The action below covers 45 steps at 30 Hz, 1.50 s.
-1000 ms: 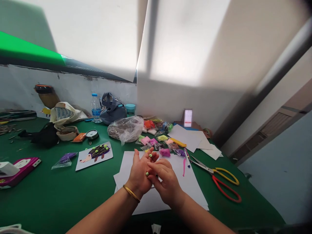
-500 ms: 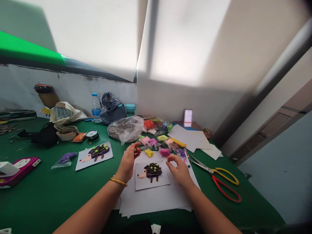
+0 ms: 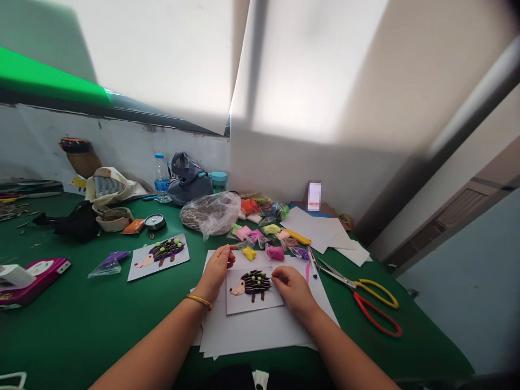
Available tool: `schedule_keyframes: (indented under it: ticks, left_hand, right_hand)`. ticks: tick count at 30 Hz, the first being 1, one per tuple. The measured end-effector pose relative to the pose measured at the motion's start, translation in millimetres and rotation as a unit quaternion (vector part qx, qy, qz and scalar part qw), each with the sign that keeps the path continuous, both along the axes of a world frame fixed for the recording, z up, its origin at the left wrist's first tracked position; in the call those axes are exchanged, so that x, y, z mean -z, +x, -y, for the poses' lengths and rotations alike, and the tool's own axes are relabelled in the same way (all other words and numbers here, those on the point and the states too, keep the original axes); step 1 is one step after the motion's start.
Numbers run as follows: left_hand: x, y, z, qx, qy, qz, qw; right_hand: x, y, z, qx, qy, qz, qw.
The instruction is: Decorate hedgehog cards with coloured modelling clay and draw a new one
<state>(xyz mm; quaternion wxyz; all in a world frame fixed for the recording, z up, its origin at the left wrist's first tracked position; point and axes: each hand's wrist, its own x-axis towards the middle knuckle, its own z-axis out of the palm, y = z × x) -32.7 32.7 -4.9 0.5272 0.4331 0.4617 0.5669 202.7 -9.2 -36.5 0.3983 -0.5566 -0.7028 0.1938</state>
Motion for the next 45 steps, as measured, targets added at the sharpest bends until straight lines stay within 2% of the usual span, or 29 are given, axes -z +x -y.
schedule_keyframes:
  ticks: [7, 14, 20, 24, 33, 45]
  left_hand:
    - [4.8, 0.6, -1.7, 0.006, -0.005, -0.001, 1.0]
    - [7.8, 2.5, -4.0, 0.003, -0.017, 0.009, 1.0]
    - [8.3, 3.8, -3.5, 0.002, -0.006, -0.014, 1.0]
    - [8.1, 4.0, -2.5, 0.001, -0.001, -0.025, 1.0]
    - [15.5, 1.9, -8.8, 0.014, -0.001, -0.079, 0.997]
    - [12.8, 3.2, -6.7, 0.015, 0.011, -0.091, 0.996]
  right_hand:
    - [-5.2, 0.0, -1.4, 0.002, 0.047, 0.044, 0.998]
    - [-6.4, -1.4, -0.8, -0.005, 0.066, 0.038, 0.997]
    - [-19.1, -18.4, 1.3, -0.054, 0.08, 0.052, 0.994]
    - [-22.8, -32.8, 7.9, -0.061, 0.082, 0.068, 0.993]
    - [-19.7, -35.2, 17.6, -0.06, 0.057, 0.069, 0.994]
    - [-13.5, -36.9, 16.5, -0.068, 0.063, 0.077, 0.993]
